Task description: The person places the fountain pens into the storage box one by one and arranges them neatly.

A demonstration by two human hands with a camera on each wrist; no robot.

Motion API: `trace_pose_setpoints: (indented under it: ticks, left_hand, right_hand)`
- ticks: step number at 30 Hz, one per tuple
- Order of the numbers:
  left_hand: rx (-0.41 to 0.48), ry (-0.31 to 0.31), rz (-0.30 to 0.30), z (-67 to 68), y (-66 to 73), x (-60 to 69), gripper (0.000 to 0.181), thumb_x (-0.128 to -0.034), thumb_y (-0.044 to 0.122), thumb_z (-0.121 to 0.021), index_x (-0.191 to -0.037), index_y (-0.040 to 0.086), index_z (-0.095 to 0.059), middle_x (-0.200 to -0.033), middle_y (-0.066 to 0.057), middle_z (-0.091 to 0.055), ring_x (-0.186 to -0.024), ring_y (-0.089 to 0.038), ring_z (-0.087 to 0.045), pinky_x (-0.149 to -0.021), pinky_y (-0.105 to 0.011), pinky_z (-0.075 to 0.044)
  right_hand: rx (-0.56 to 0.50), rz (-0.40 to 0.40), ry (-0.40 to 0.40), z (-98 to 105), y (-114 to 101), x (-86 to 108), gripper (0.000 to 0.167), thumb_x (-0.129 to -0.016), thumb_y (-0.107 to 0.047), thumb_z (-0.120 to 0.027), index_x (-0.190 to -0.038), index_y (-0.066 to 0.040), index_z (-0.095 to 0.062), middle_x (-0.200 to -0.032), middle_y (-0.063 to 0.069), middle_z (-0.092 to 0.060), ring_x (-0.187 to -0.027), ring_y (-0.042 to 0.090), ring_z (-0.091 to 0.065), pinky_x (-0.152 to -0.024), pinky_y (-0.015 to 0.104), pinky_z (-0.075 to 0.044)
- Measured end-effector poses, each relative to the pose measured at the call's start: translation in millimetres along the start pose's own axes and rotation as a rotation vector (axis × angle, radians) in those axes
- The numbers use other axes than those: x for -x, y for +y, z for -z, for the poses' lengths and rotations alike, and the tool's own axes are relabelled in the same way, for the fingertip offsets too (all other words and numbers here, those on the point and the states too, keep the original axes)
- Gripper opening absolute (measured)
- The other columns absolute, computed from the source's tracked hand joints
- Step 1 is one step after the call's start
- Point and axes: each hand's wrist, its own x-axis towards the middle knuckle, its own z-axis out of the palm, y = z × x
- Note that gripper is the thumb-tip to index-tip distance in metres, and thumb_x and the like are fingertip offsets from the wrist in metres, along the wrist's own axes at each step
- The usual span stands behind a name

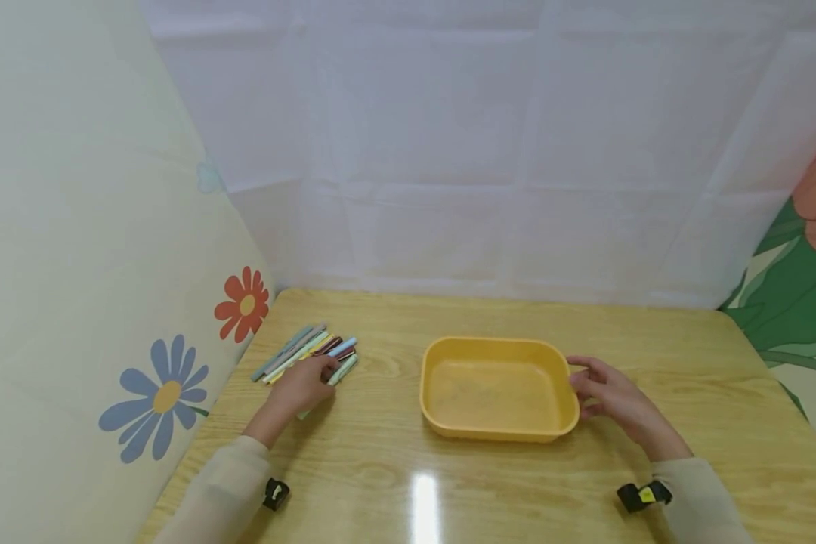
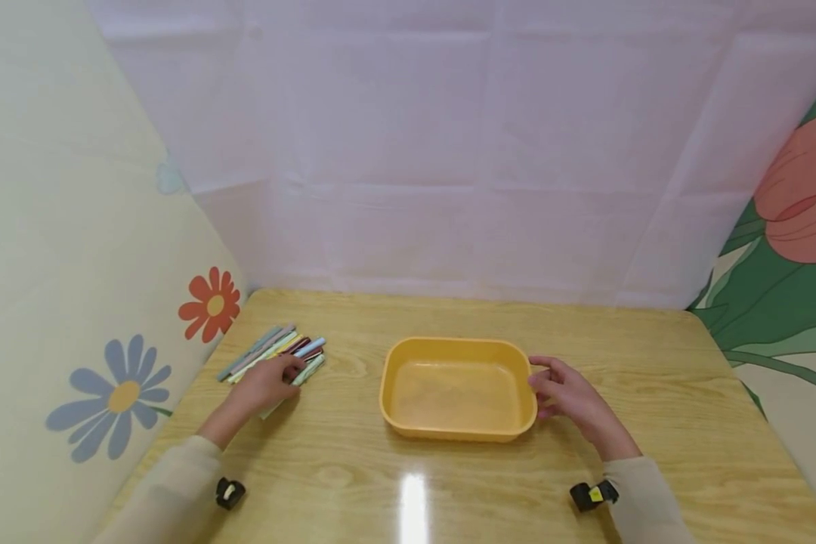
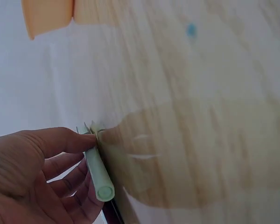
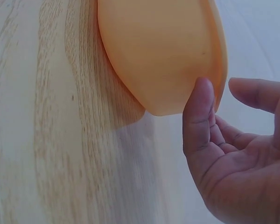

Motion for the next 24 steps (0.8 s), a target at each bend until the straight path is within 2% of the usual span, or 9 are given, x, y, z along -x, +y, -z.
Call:
trace_pose_setpoints:
  ticks: [5,11,14,19,24]
  left_hand:
    - [0.049,-0.008,0.000,1.8,5.8,0.8,0.047,-0.0804,0.005,-0.070,-0.127,0.001,-0.065,-0.100,-0.008,-0.068,-0.084,-0.021,-0.058,-0.072,-0.039,-0.052]
    - [0.155,-0.015,-0.003,4.5,15.6,1.0,0.049,-0.0875,0.009,-0.069,-0.135,-0.001,-0.060,-0.105,-0.009,-0.066,-0.085,-0.020,-0.058,-0.067,-0.031,-0.049]
    - [0.278,-0.038,0.017,5.4,20.5,2.2,0.049,-0.0901,0.009,-0.067,-0.136,-0.003,-0.056,-0.106,-0.012,-0.063,-0.080,-0.020,-0.057,-0.063,-0.030,-0.051]
    - [0.561,-0.107,0.060,3.6,25.8,4.1,0.052,-0.0939,0.007,-0.067,-0.141,-0.003,-0.049,-0.112,-0.020,-0.059,-0.074,-0.021,-0.061,-0.063,-0.037,-0.060]
    - [0.724,-0.181,0.057,0.5,30.0,3.8,0.052,-0.0962,0.009,-0.068,-0.142,-0.002,-0.045,-0.112,-0.019,-0.061,-0.081,-0.020,-0.065,-0.066,-0.041,-0.063]
  right_hand:
    - [0.005,-0.008,-0.002,-0.4,0.9,-0.8,0.062,-0.105,-0.026,-0.056,-0.154,0.002,-0.030,-0.121,0.020,-0.058,-0.090,0.020,-0.063,-0.072,0.033,-0.061]
    - [0.013,-0.012,-0.003,1.1,3.1,-2.2,0.063,-0.105,-0.026,-0.056,-0.154,0.002,-0.030,-0.122,0.021,-0.057,-0.091,0.020,-0.063,-0.073,0.034,-0.061]
    - [0.015,-0.018,0.001,1.5,3.8,-2.8,0.062,-0.105,-0.026,-0.056,-0.154,0.002,-0.030,-0.122,0.022,-0.057,-0.091,0.020,-0.063,-0.073,0.034,-0.061]
    - [0.002,-0.025,-0.002,1.8,3.8,-2.7,0.062,-0.105,-0.026,-0.056,-0.154,0.002,-0.030,-0.121,0.020,-0.059,-0.091,0.020,-0.064,-0.073,0.035,-0.061]
    - [-0.033,-0.014,-0.022,3.1,3.9,-2.5,0.063,-0.105,-0.024,-0.056,-0.155,0.002,-0.029,-0.119,0.019,-0.059,-0.092,0.020,-0.063,-0.073,0.036,-0.061]
